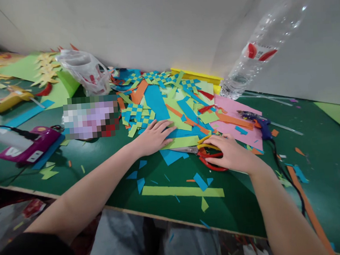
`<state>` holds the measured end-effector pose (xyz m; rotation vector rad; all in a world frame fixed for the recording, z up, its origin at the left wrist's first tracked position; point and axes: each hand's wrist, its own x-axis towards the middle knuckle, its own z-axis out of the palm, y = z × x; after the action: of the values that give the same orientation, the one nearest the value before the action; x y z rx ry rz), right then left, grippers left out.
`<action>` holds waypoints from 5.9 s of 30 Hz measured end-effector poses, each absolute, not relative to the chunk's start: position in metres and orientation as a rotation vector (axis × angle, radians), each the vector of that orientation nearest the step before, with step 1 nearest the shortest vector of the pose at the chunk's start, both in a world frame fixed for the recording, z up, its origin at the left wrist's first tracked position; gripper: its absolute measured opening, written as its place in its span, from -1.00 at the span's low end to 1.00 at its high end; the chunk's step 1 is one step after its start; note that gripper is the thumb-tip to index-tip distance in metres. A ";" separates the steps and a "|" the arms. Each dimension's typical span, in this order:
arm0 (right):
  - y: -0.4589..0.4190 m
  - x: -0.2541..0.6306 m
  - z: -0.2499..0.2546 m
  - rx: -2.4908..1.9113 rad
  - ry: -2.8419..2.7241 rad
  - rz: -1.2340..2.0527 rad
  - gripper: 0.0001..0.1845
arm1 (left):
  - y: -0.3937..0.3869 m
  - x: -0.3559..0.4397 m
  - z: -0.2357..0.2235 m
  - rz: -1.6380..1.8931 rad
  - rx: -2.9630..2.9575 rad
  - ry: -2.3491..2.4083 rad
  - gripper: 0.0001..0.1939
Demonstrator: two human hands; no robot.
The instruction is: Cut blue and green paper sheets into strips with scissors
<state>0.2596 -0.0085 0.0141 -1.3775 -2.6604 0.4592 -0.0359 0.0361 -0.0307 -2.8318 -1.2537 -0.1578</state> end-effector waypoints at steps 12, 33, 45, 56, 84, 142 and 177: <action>-0.008 0.258 0.016 -1.371 -2.681 0.434 -0.56 | 0.036 -0.036 -0.031 -0.163 -2.834 -1.246 -0.48; -0.008 0.256 0.015 -1.326 -2.687 0.450 -0.57 | 0.036 -0.038 -0.031 -0.199 -2.850 -1.242 -0.48; -0.006 0.271 0.017 -1.455 -2.684 0.440 -0.57 | 0.028 -0.020 -0.027 -0.337 -2.866 -1.385 -0.53; -0.005 0.284 0.022 -1.543 -2.641 0.469 -0.64 | 0.031 -0.031 -0.025 -0.315 -2.962 -1.104 -0.44; -0.005 0.289 0.023 -1.556 -2.517 0.565 -0.64 | 0.036 -0.033 -0.025 -0.272 -2.943 -1.107 -0.39; 0.004 0.289 0.014 -1.752 -1.880 -0.256 -0.47 | 0.019 -0.029 -0.003 -0.422 -3.036 -0.891 -0.66; 0.005 0.290 0.015 -1.781 -1.729 -0.209 -0.44 | 0.026 -0.039 0.006 -0.920 -2.184 -0.934 -0.85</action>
<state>0.2904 0.0046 0.0146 -1.7806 -1.7294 -0.2090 -0.0388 0.0261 0.0057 -2.1842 -0.9338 -0.9197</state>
